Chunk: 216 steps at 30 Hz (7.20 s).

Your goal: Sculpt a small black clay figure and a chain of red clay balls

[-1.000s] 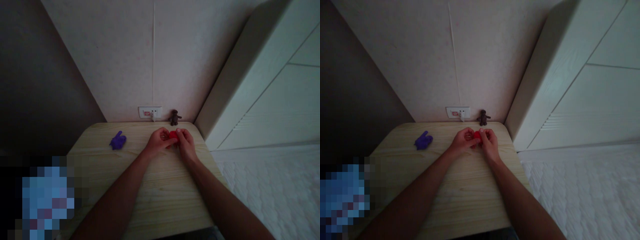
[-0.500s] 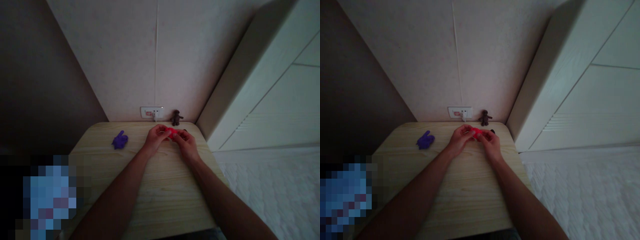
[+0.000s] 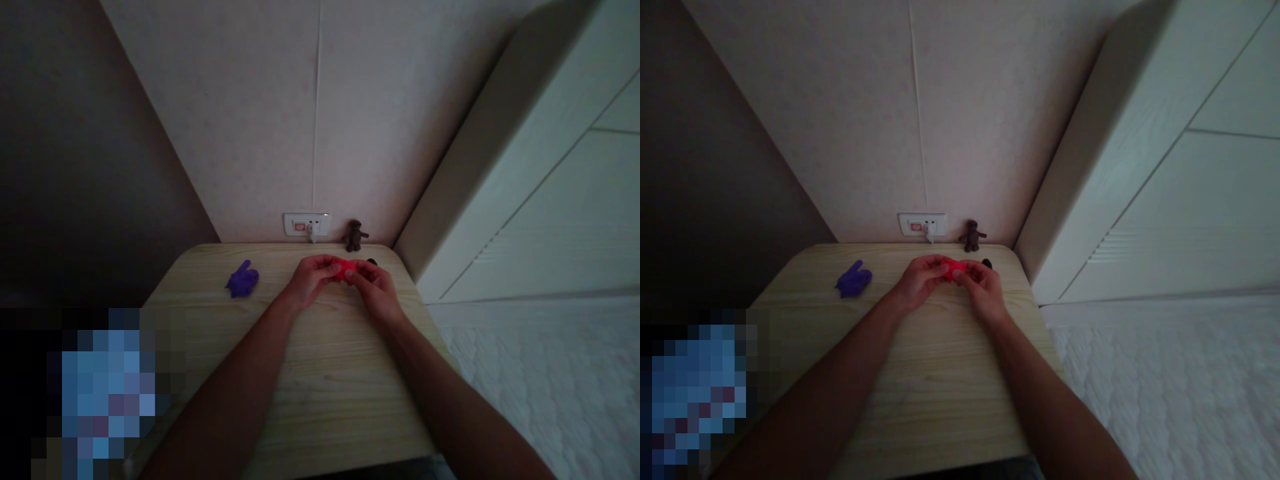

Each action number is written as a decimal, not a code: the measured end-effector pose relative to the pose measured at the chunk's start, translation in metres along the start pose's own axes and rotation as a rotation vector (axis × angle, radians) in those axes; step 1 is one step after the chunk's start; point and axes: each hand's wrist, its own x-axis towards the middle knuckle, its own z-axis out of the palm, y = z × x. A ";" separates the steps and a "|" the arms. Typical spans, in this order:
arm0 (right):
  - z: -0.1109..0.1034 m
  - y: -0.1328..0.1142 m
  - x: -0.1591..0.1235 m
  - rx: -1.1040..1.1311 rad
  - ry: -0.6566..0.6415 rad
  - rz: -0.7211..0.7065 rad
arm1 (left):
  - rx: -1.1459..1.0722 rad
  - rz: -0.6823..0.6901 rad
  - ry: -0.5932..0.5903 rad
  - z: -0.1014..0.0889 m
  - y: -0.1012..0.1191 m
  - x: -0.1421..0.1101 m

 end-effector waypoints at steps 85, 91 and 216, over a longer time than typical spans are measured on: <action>0.012 -0.002 -0.018 -0.249 0.060 -0.075 | -0.278 -0.111 0.014 0.006 0.015 -0.006; 0.007 -0.001 -0.016 -0.283 0.076 -0.157 | -0.185 -0.148 -0.031 0.007 0.010 -0.007; -0.004 -0.001 -0.001 -0.231 -0.034 -0.165 | 0.064 0.108 0.053 0.006 -0.002 -0.002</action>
